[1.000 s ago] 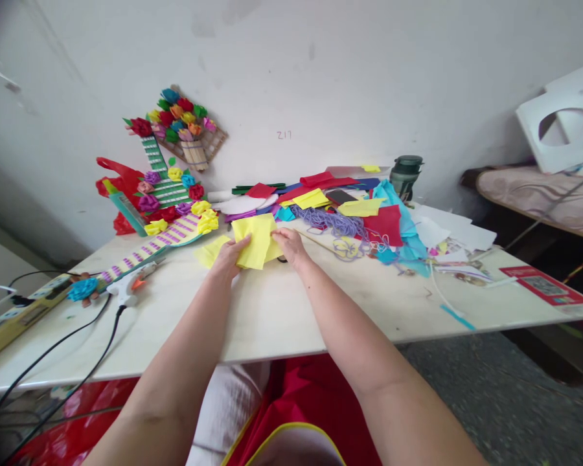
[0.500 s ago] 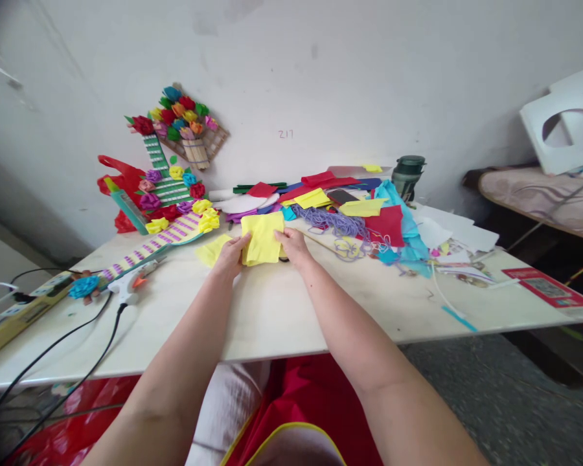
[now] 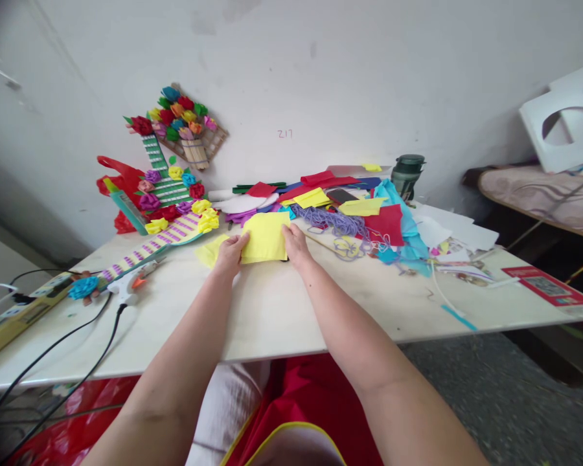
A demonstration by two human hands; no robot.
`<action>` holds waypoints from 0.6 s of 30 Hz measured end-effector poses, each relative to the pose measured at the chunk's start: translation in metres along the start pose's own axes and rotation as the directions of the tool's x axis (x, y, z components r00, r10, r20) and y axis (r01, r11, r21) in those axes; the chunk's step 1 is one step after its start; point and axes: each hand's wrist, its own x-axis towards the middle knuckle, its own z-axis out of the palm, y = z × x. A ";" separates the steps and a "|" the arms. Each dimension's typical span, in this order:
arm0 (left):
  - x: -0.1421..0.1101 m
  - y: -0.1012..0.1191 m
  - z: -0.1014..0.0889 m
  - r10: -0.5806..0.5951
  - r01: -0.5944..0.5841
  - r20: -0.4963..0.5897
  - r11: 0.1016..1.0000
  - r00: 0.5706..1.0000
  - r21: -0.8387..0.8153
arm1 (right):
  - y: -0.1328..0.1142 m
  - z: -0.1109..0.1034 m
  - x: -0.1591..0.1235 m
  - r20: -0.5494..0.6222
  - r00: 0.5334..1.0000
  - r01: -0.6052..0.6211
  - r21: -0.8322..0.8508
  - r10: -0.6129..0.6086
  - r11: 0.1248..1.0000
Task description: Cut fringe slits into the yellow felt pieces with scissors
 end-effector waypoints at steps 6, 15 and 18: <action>0.004 0.001 0.001 0.131 -0.090 -0.153 0.964 0.979 0.249 | 0.000 0.002 -0.001 0.000 1.000 -0.017 0.006 0.017 1.000; 0.009 0.007 -0.010 0.225 -0.135 -0.355 0.956 0.908 0.260 | 0.001 -0.005 0.005 -0.228 0.973 -0.045 -0.039 0.035 0.998; 0.015 0.009 -0.022 0.240 -0.099 -0.497 0.951 0.834 0.293 | 0.001 -0.006 0.007 -0.265 0.963 -0.059 0.000 0.057 0.998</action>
